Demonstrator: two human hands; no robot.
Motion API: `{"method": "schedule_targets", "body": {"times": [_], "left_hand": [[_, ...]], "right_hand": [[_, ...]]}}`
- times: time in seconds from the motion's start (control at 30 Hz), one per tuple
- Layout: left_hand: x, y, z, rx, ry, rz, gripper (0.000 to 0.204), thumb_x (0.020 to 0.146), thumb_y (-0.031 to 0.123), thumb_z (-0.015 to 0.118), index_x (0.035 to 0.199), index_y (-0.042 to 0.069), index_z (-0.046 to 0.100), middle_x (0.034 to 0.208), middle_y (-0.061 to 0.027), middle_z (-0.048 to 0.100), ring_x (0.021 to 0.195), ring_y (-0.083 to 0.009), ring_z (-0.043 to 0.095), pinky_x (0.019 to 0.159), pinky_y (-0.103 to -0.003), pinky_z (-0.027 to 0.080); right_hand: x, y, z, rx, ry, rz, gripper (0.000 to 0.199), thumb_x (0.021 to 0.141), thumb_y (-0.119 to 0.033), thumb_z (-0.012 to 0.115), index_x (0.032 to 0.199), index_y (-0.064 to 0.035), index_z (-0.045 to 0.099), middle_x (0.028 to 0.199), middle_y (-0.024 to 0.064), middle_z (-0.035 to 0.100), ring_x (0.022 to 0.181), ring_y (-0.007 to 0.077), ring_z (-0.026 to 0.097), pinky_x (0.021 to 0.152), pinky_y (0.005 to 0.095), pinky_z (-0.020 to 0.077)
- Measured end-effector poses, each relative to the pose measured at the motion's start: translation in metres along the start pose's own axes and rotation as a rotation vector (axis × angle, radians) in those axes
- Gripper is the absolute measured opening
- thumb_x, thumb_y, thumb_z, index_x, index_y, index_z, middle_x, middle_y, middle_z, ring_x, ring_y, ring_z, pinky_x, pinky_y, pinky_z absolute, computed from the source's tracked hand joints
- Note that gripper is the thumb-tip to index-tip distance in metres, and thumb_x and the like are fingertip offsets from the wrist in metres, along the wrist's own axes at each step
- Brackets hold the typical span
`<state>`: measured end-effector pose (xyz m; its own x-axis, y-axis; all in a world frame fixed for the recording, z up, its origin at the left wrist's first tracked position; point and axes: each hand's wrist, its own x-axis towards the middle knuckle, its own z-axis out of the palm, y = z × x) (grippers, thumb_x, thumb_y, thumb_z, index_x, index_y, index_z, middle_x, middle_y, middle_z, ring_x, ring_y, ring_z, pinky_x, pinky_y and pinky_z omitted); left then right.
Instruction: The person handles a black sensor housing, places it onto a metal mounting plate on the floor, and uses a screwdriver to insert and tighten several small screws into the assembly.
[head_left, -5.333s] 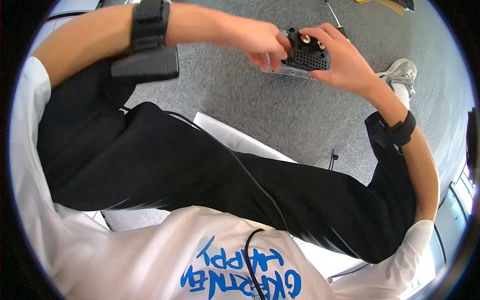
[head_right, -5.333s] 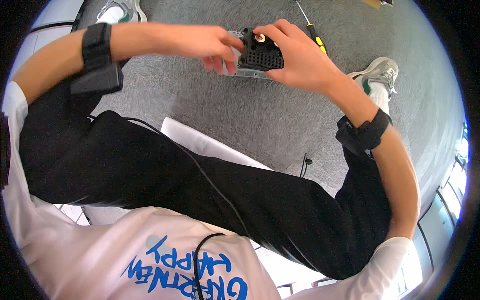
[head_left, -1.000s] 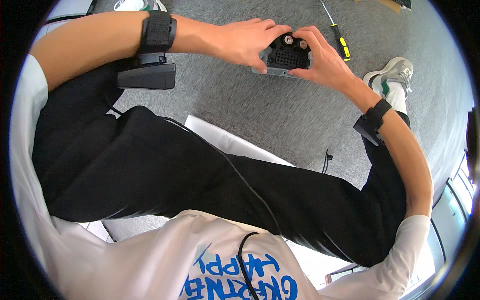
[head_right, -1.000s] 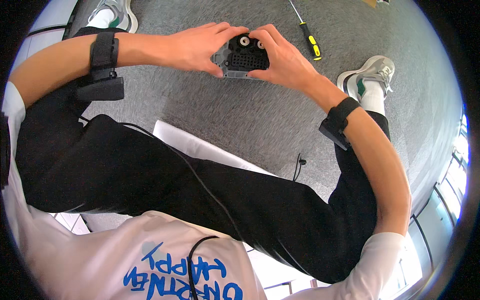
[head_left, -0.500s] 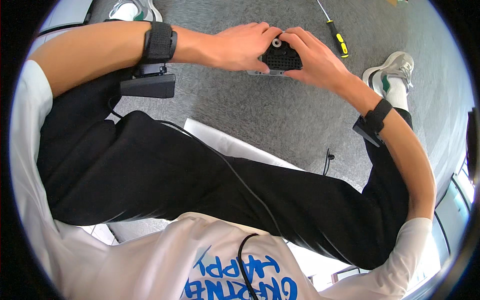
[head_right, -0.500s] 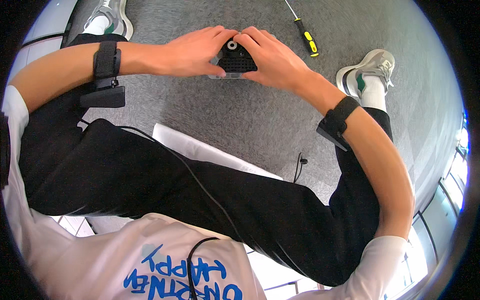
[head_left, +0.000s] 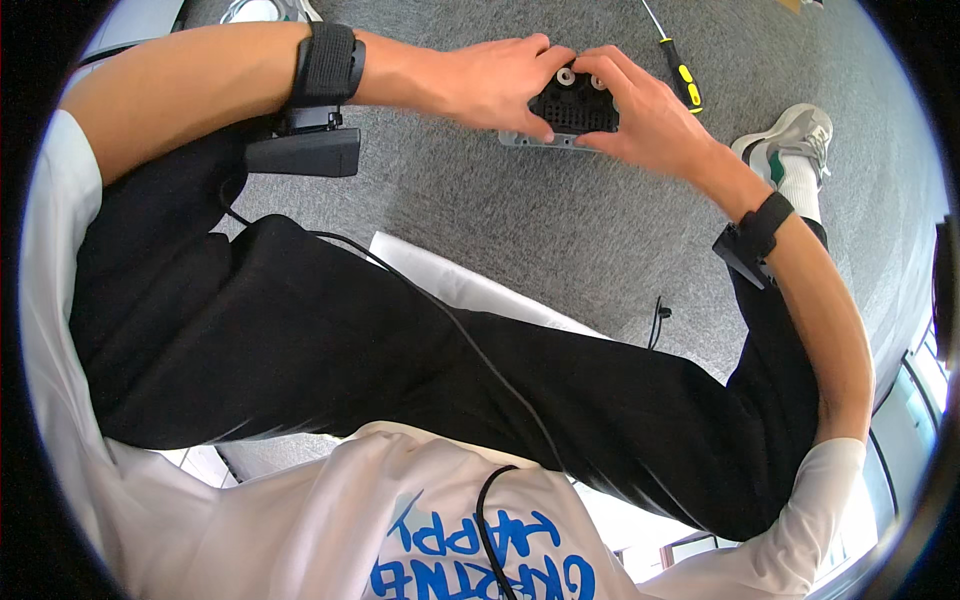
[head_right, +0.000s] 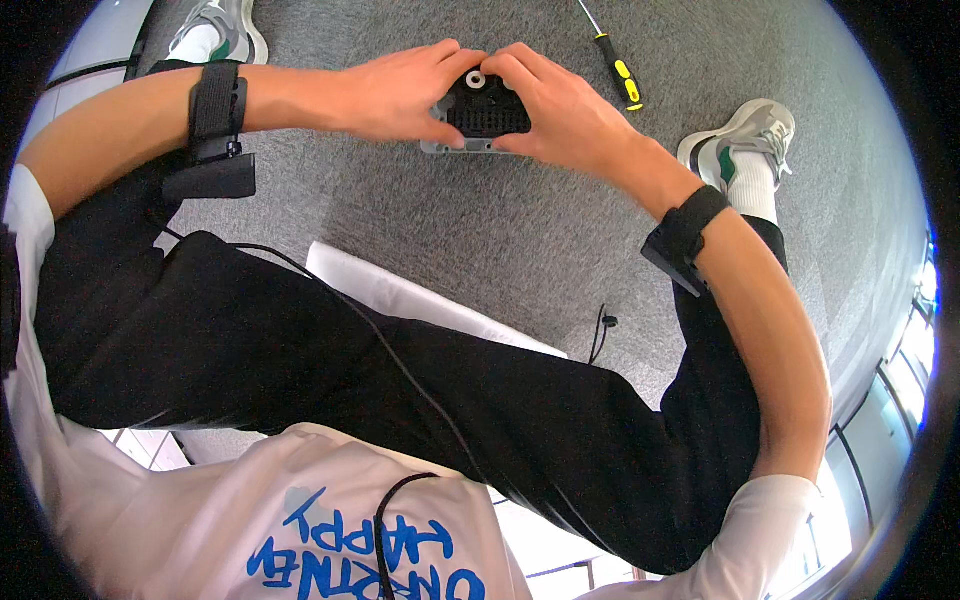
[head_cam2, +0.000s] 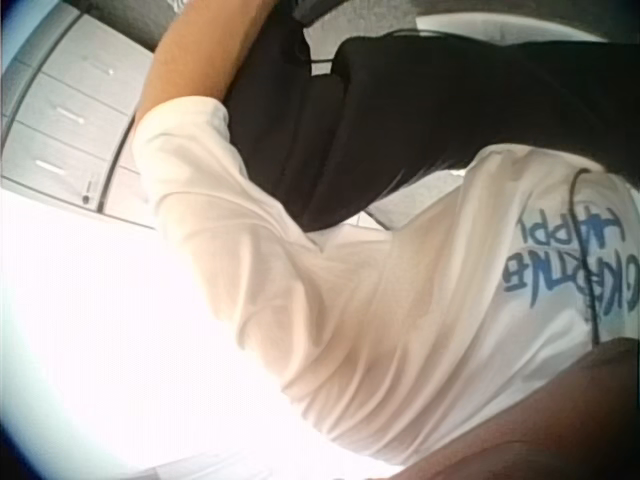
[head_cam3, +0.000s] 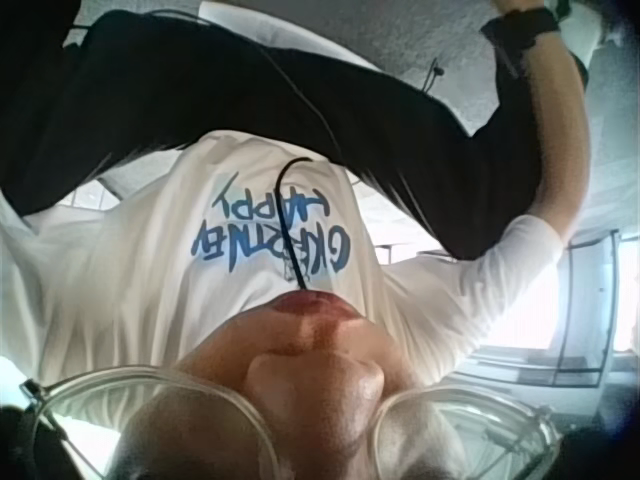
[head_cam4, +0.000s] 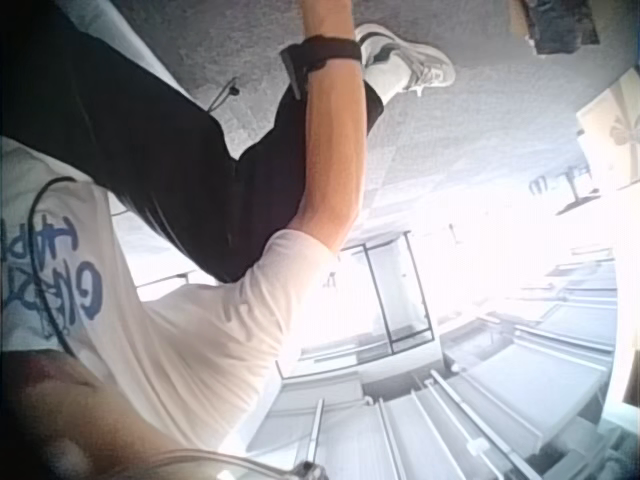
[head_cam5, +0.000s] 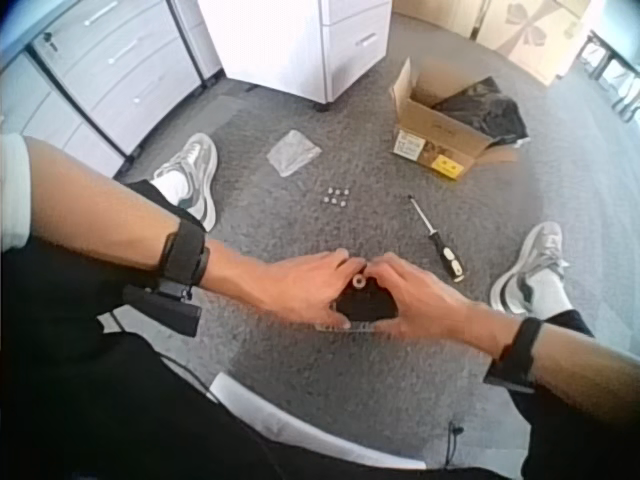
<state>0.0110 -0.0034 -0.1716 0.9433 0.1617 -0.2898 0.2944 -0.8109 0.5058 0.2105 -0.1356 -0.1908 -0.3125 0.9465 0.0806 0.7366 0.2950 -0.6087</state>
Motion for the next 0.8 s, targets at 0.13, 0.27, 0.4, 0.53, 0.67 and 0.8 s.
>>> {"method": "schedule_targets", "body": {"times": [0.13,0.27,0.4,0.53,0.67,0.8], "left_hand": [[0.001,-0.006,0.002,0.052,-0.037,-0.006,0.084,0.078,0.033,0.083,0.142,-0.001,0.04,0.123,-0.0169,0.054,0.117,-0.0362,0.058,0.098,-0.045,0.051],[0.009,-0.007,0.002,0.068,-0.04,-0.01,0.081,0.077,0.031,0.083,0.139,-0.002,0.043,0.122,-0.0181,0.057,0.114,-0.0381,0.06,0.097,-0.045,0.051],[0.008,-0.018,0.009,0.025,0.004,-0.013,0.079,0.075,0.034,0.081,0.133,-0.006,0.046,0.119,-0.0213,0.062,0.109,-0.0361,0.065,0.092,-0.044,0.055],[0.009,-0.012,0.0,-0.153,-0.073,-0.144,0.083,0.075,0.023,0.085,0.143,0.0,0.044,0.116,-0.0188,0.065,0.096,-0.0285,0.068,0.083,-0.04,0.056],[0.013,-0.013,0.001,-0.156,-0.097,-0.119,0.08,0.076,0.021,0.084,0.142,0.001,0.045,0.109,-0.0157,0.065,0.087,-0.024,0.067,0.079,-0.037,0.057],[0.01,-0.017,0.002,-0.002,0.039,0.07,0.081,0.074,0.025,0.088,0.139,0.0,0.046,0.117,-0.0181,0.064,0.105,-0.0325,0.065,0.09,-0.042,0.053]], "right_hand": [[0.007,0.005,-0.003,0.019,-0.039,-0.026,0.072,0.072,-0.018,0.088,0.132,-0.0078,0.048,0.122,0.0125,0.057,0.117,0.036,0.06,0.098,0.0434,0.0531],[0.009,0.009,-0.006,-0.023,-0.059,-0.044,0.077,0.073,-0.024,0.089,0.135,-0.0083,0.047,0.128,0.0133,0.057,0.12,0.0338,0.059,0.1,0.0436,0.0518],[0.015,-0.001,-0.037,0.257,-0.297,0.056,0.057,0.098,-0.02,0.062,0.148,-0.0032,0.041,0.134,0.0217,0.053,0.129,0.0357,0.052,0.108,0.0421,0.0432],[0.013,0.023,-0.04,0.207,-0.278,0.113,0.052,0.101,-0.019,0.054,0.148,-0.0015,0.042,0.143,0.024,0.053,0.131,0.0368,0.052,0.113,0.0435,0.0395],[0.012,0.033,-0.04,0.187,-0.313,0.152,0.046,0.099,-0.021,0.057,0.14,0.0004,0.052,0.122,0.0238,0.067,0.114,0.0375,0.064,0.1,0.0436,0.0487],[0.014,0.028,-0.031,0.117,-0.24,0.115,0.037,0.092,-0.017,0.065,0.124,-0.0008,0.058,0.111,0.0241,0.068,0.107,0.0402,0.065,0.093,0.0472,0.0504]]}}
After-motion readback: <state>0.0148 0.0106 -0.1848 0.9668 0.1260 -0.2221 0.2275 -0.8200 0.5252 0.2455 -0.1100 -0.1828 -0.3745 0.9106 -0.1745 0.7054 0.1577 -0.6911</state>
